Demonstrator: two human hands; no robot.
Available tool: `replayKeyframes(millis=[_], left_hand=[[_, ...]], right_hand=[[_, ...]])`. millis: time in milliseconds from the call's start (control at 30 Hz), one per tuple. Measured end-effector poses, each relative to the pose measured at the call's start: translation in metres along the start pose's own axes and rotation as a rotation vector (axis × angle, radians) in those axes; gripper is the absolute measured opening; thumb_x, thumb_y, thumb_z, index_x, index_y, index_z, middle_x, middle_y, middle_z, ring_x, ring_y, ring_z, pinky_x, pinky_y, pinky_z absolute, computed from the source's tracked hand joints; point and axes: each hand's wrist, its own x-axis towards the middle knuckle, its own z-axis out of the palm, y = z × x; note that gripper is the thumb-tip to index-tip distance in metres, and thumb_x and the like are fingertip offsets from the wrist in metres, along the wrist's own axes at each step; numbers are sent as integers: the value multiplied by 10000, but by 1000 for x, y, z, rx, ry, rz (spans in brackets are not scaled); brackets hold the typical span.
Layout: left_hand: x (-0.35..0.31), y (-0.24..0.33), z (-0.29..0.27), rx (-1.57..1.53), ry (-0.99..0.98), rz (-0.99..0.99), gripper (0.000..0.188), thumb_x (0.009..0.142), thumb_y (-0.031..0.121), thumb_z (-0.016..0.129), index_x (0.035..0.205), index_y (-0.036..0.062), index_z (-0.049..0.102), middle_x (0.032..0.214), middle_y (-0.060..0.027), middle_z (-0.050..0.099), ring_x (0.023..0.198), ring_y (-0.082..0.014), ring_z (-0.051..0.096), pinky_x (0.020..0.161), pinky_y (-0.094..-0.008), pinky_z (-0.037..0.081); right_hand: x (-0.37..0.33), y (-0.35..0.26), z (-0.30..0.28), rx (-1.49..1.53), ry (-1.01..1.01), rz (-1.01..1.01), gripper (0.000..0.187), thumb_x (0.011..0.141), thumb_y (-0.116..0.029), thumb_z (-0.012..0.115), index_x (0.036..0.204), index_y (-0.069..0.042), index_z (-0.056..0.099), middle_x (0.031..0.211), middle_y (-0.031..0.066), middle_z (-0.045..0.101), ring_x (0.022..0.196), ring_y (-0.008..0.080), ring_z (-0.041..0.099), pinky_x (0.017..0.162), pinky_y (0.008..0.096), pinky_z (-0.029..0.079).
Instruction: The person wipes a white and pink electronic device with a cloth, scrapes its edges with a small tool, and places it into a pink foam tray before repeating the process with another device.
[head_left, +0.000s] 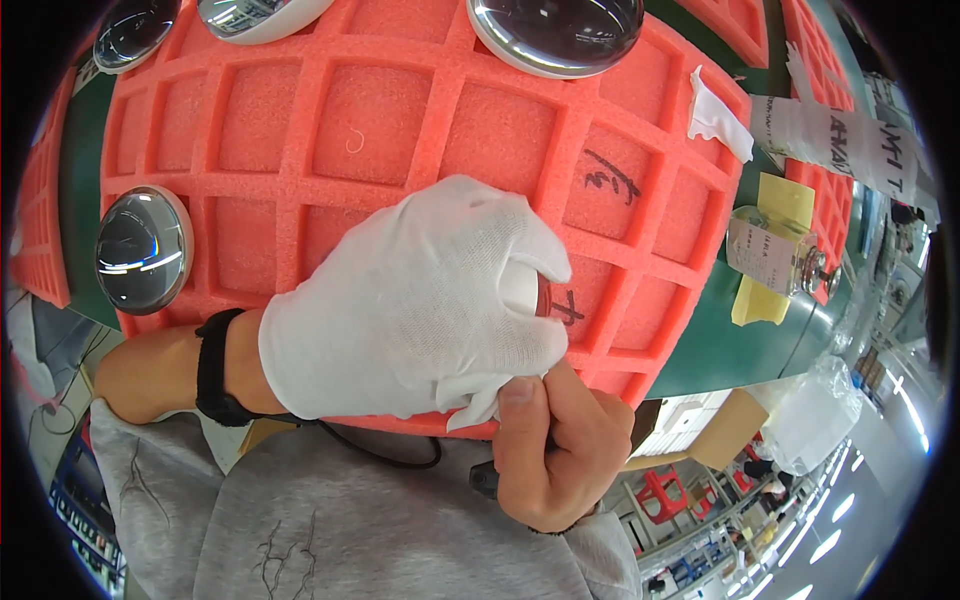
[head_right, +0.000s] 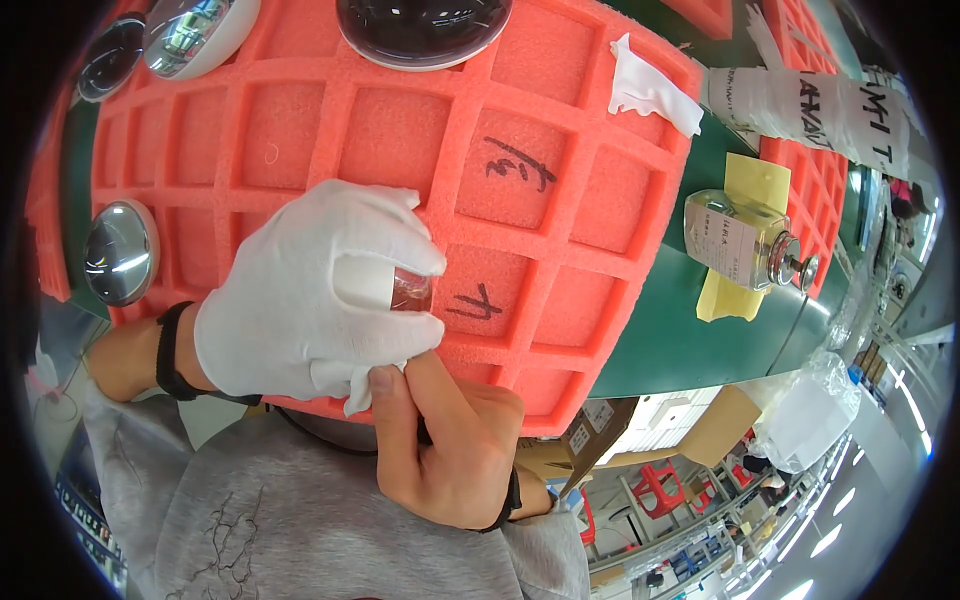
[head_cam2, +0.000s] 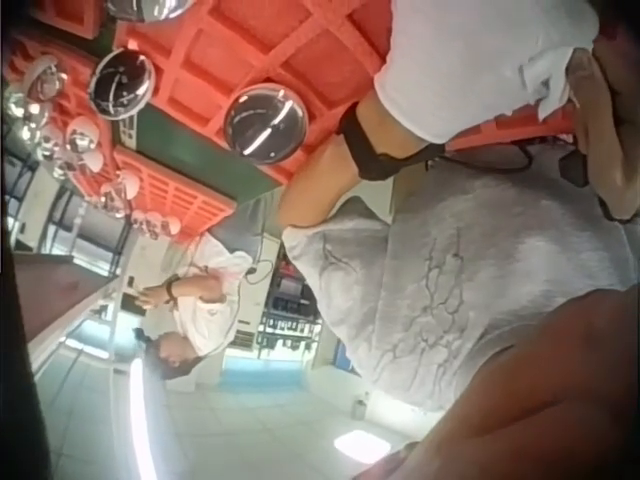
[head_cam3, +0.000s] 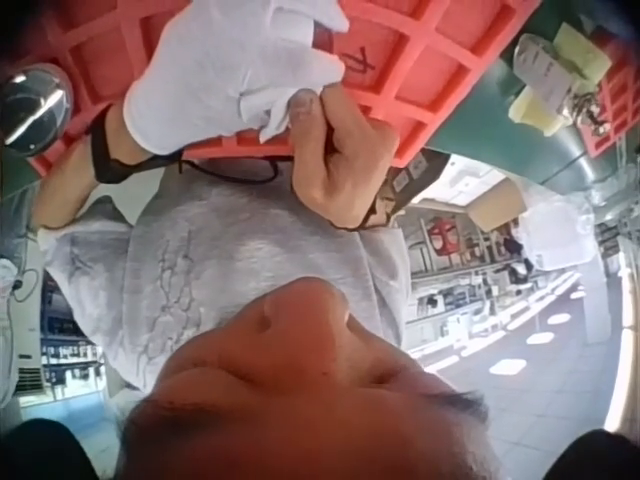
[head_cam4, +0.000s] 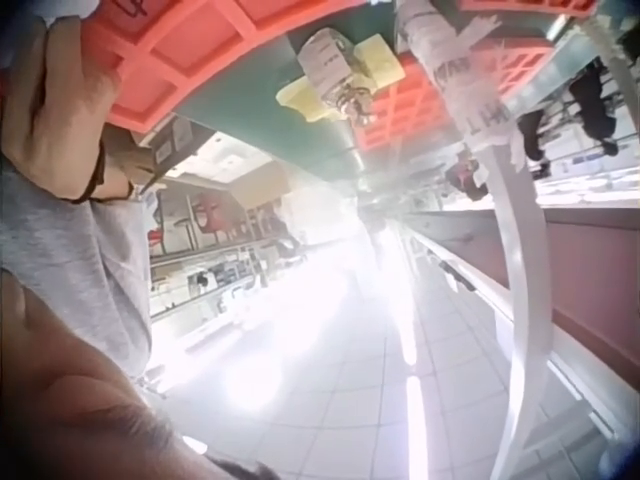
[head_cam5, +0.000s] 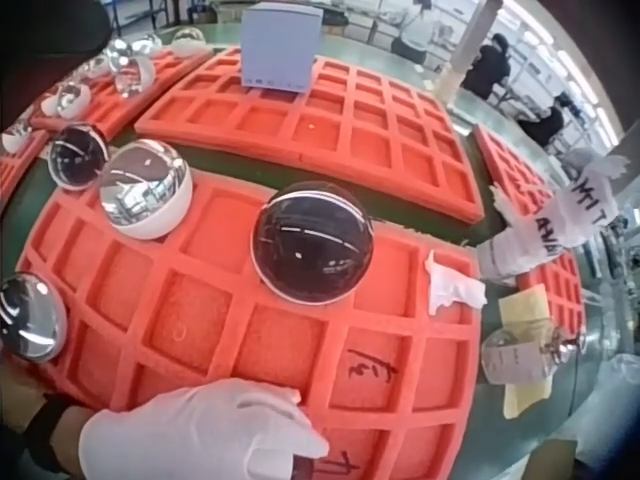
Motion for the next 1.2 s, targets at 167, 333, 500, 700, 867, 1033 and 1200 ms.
replayKeyframes(millis=[167, 333, 500, 700, 867, 1033, 1200], left_hand=[[1, -4, 1, -19, 39, 65, 329, 631, 192, 800, 954, 188, 743, 1117, -82, 634, 1052, -313, 605, 956, -474, 538], [5, -9, 1, 10, 78, 150, 337, 598, 201, 832, 916, 167, 725, 1069, -65, 650, 1000, -280, 620, 908, -434, 548], [1, -5, 5, -72, 98, 52, 377, 600, 180, 864, 942, 155, 708, 1047, -71, 651, 966, -271, 626, 841, -407, 549], [2, -9, 7, -194, 129, 20, 518, 624, 171, 896, 1085, 121, 664, 1084, -98, 637, 983, -283, 620, 817, -386, 542], [-5, -19, 4, -287, 174, 192, 602, 617, 171, 902, 1152, 102, 637, 1171, -130, 607, 1000, -300, 619, 821, -385, 538], [-11, -9, 9, -222, 245, 186, 592, 626, 135, 878, 1165, 98, 635, 1208, -153, 588, 996, -313, 619, 820, -390, 539], [-8, -8, 18, -142, 248, 100, 589, 598, 91, 850, 1148, 103, 639, 1187, -119, 608, 998, -317, 622, 827, -392, 538]], right_hand=[[2, 7, -13, -53, -117, 0, 73, 933, 17, 632, 862, 22, 619, 536, 65, 503, 389, 222, 474, 407, 336, 366], [8, 29, -24, -159, -231, -300, 80, 852, -28, 714, 842, -20, 636, 589, 30, 507, 457, 191, 488, 449, 327, 352], [10, 30, -60, -424, -306, -630, 160, 725, -95, 768, 830, -68, 649, 666, 15, 498, 551, 188, 499, 511, 335, 349], [36, 22, -73, -635, -273, -700, 196, 679, -108, 771, 839, -85, 659, 709, 23, 496, 599, 208, 504, 530, 348, 346], [48, -1, -90, -812, -480, -739, 173, 664, -98, 732, 807, -40, 653, 762, 68, 560, 634, 263, 540, 554, 373, 395], [53, -17, -92, -777, -575, -651, 120, 773, -104, 747, 824, -72, 643, 743, 58, 584, 599, 252, 584, 509, 382, 429], [66, -15, -79, -605, -654, -570, 72, 821, -40, 691, 822, 20, 650, 670, 126, 586, 540, 311, 558, 513, 376, 418]])
